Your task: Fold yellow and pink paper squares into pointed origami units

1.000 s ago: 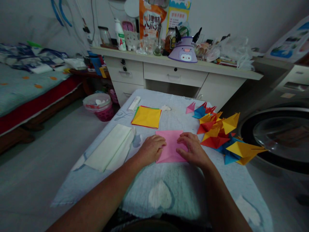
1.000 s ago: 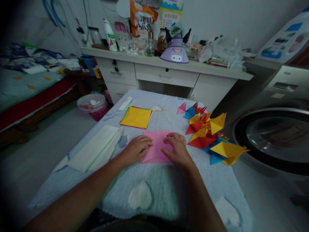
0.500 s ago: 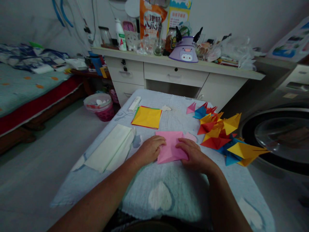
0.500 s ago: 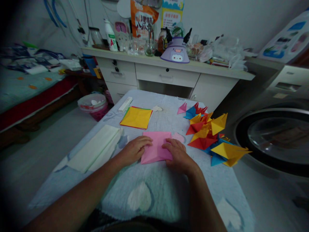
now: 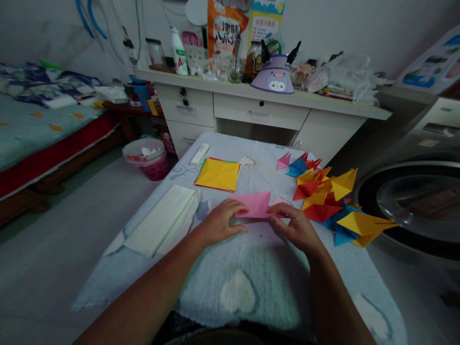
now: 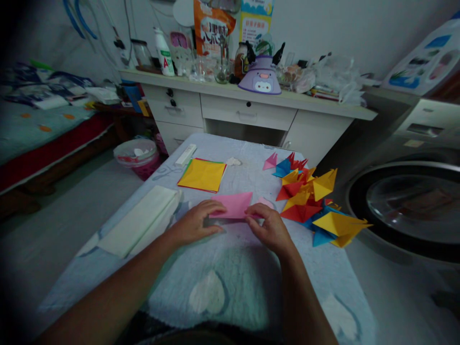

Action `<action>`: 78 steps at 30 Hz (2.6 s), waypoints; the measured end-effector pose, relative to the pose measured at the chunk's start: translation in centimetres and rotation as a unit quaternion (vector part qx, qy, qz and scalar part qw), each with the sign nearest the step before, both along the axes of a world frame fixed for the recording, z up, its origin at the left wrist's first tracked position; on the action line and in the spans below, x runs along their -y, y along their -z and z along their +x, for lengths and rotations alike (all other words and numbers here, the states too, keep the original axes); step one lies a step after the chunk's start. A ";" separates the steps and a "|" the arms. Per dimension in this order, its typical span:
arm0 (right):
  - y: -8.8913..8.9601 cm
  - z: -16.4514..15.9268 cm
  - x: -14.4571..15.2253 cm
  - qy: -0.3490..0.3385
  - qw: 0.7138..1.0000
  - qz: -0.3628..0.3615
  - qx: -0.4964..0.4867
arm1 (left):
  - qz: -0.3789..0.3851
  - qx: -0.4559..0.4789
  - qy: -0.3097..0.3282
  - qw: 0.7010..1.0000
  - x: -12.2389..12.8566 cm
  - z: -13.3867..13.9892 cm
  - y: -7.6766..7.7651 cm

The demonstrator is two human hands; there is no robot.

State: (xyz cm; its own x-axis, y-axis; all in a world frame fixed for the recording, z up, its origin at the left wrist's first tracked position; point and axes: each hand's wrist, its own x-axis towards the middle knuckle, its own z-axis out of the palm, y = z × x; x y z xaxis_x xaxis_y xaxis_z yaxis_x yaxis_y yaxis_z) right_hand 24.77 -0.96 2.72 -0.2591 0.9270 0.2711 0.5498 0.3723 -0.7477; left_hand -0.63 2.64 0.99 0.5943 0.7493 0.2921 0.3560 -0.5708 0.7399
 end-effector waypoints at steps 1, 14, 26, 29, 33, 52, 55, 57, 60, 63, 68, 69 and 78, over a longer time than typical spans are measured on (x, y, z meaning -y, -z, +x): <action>-0.1 0.0 0.1 -0.005 1.000 0.001 -0.009 | 0.015 -0.001 -0.016 1.000 -0.1 0.1 0.2; 2.0 1.3 -0.6 0.050 0.987 -0.133 -0.076 | 0.064 0.127 -0.097 0.985 -0.5 0.3 1.0; 1.7 -0.2 -0.9 0.010 0.975 -0.119 -0.187 | 0.064 0.130 -0.113 0.983 0.3 0.2 -0.4; 2.7 -0.1 -1.3 0.042 0.967 -0.106 -0.228 | 0.048 0.139 -0.167 0.975 0.3 0.3 -0.3; 3.8 -0.2 -1.4 0.051 0.949 -0.125 -0.285 | -0.075 0.205 -0.223 0.950 -0.1 0.5 0.4; 2.8 -1.4 -1.0 0.086 0.944 -0.081 -0.307 | -0.362 0.387 -0.124 0.839 -0.1 1.2 0.6; 2.6 -1.7 -1.0 0.086 0.941 -0.074 -0.319 | -0.372 0.400 -0.117 0.830 -0.2 1.2 0.9; 2.4 -1.9 -1.0 0.082 0.932 -0.073 -0.345 | -0.364 0.406 -0.130 0.828 -0.2 1.3 0.9; 2.2 -2.2 -0.9 0.073 0.918 -0.094 -0.378 | -0.337 0.405 -0.157 0.835 -0.3 1.3 0.7; 2.1 -2.3 -0.8 0.078 0.917 -0.110 -0.375 | -0.312 0.392 -0.165 0.849 -0.2 1.3 0.5; 2.7 -1.8 -0.7 0.095 0.939 -0.101 -0.316 | -0.276 0.369 -0.160 0.873 0.0 1.4 0.3; 2.8 -1.7 -0.8 0.102 0.943 -0.093 -0.302 | -0.274 0.366 -0.158 0.875 0.1 1.4 0.3; 2.7 -1.8 -0.8 0.108 0.942 -0.091 -0.304 | -0.290 0.404 -0.136 0.857 0.5 1.7 -0.3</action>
